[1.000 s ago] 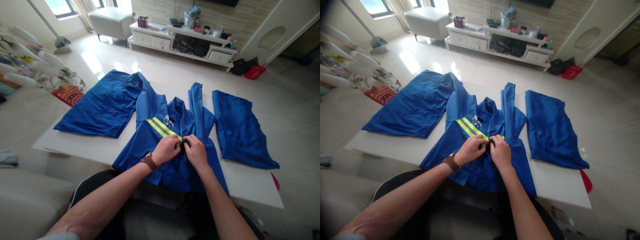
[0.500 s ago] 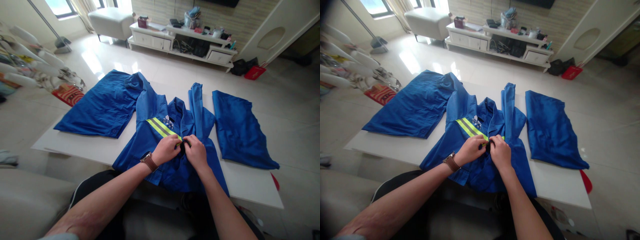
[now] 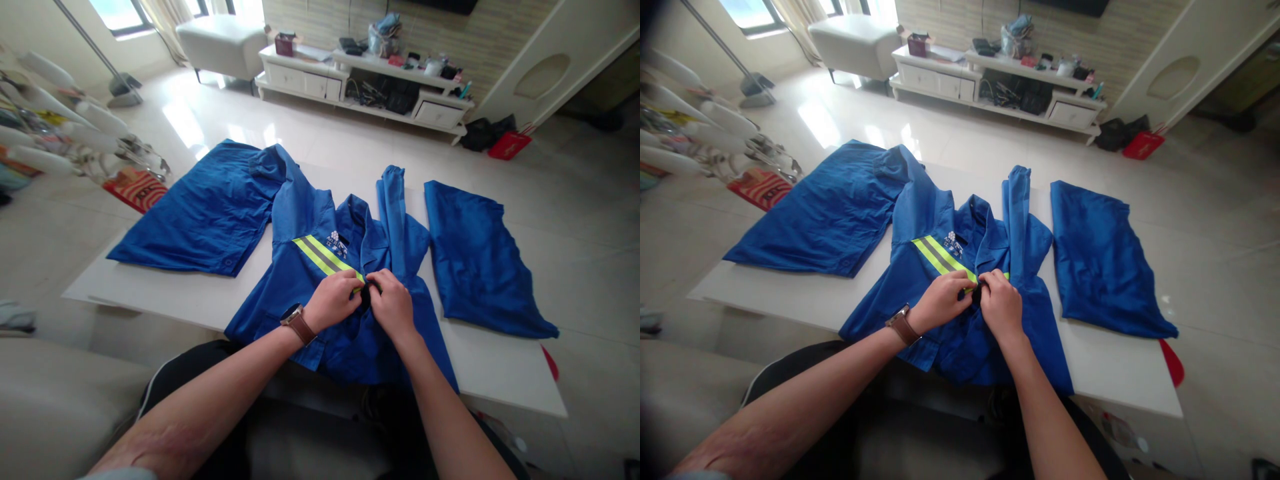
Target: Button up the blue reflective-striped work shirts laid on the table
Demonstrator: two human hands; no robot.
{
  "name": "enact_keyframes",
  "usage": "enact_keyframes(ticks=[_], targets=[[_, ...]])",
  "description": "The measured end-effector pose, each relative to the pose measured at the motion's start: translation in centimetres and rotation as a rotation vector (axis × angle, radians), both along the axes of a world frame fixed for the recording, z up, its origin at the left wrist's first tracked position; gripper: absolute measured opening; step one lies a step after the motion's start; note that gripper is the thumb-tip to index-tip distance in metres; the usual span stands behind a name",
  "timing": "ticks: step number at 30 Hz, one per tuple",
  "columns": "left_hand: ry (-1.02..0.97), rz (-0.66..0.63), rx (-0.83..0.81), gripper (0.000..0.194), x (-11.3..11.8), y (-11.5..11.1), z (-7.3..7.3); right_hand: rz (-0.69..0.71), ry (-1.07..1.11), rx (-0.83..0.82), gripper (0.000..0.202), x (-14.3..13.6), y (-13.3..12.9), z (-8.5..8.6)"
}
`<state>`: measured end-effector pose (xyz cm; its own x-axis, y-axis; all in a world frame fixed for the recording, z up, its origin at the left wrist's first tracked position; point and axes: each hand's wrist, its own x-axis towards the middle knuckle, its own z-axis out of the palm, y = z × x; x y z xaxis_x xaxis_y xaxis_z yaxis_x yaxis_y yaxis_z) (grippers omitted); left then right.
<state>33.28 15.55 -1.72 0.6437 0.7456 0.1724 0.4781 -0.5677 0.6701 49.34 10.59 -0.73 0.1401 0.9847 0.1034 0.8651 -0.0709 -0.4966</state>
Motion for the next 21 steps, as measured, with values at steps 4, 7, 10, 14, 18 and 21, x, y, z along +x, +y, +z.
enact_keyframes(ticks=[4,7,10,14,18,21], targets=[[0.014,0.01,0.002,0.018,0.01,-0.05,0.02,-0.014,-0.017,-0.02,0.024,-0.04,0.01,0.01],[0.017,0.03,-0.01,0.02,0.0,-0.01,0.09,-0.038,-0.023,-0.022,0.023,0.03,-0.02,0.01],[0.009,0.047,-0.025,0.021,-0.06,0.07,0.19,-0.097,-0.038,0.002,0.022,0.2,-0.01,0.02],[-0.001,0.051,-0.024,0.022,-0.14,0.09,0.2,-0.141,-0.048,0.023,0.02,0.47,0.07,0.04],[0.003,0.057,-0.028,0.022,-0.16,0.08,0.16,-0.133,-0.032,0.024,0.02,0.56,0.15,0.02],[0.013,0.055,-0.036,0.021,-0.13,0.1,0.26,-0.127,-0.013,0.025,0.02,0.52,0.19,-0.01]])
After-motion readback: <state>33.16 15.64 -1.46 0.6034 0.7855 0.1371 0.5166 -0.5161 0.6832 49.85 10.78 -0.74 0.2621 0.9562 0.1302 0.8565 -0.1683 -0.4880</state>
